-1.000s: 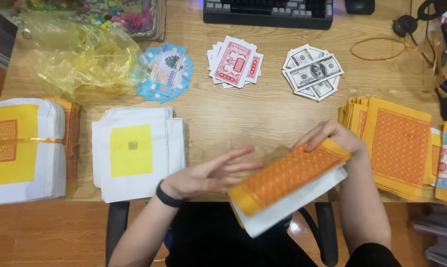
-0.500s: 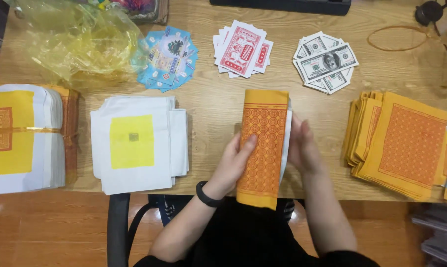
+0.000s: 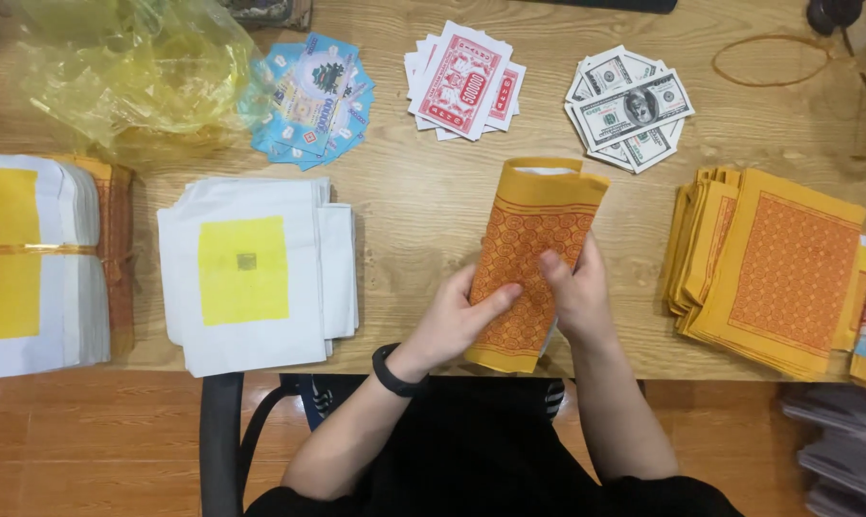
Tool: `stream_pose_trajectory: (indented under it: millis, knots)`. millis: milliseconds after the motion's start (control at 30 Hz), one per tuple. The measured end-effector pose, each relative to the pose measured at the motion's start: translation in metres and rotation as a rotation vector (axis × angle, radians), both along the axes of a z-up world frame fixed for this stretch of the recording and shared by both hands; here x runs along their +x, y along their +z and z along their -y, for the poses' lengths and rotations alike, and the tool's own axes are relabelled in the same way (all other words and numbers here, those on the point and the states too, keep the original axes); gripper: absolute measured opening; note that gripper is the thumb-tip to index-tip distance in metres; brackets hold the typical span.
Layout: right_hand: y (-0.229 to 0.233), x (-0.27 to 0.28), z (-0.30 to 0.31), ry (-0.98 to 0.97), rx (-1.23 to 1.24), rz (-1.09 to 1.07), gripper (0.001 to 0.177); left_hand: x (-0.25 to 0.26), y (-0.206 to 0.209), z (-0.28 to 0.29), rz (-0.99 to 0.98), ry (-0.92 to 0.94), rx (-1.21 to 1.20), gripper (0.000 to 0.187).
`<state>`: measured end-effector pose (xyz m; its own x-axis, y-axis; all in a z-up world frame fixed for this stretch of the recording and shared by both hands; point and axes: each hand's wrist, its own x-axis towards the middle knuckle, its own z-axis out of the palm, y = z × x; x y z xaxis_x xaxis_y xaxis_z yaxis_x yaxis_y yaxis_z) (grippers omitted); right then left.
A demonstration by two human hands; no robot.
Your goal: The person repeatedly assembles small packets by placing a US $100 bill, a red 500,000 VND note, and a blue 10,000 VND note into yellow patterned envelopes, then securing each with a rubber band. The person works at a wooden desk with stacks of envelopes and loose notes, completing several packets and stacking them on the right side of the table.
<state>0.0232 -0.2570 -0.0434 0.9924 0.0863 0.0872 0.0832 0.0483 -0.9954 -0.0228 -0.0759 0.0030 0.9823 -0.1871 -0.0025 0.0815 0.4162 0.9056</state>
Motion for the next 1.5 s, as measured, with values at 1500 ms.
stream_pose_trajectory:
  millis: [1500]
  knots:
    - [0.048, 0.203, 0.111, 0.148, -1.435, 0.353, 0.038, 0.001, -0.01, -0.005, -0.407, 0.158, -0.016, 0.032]
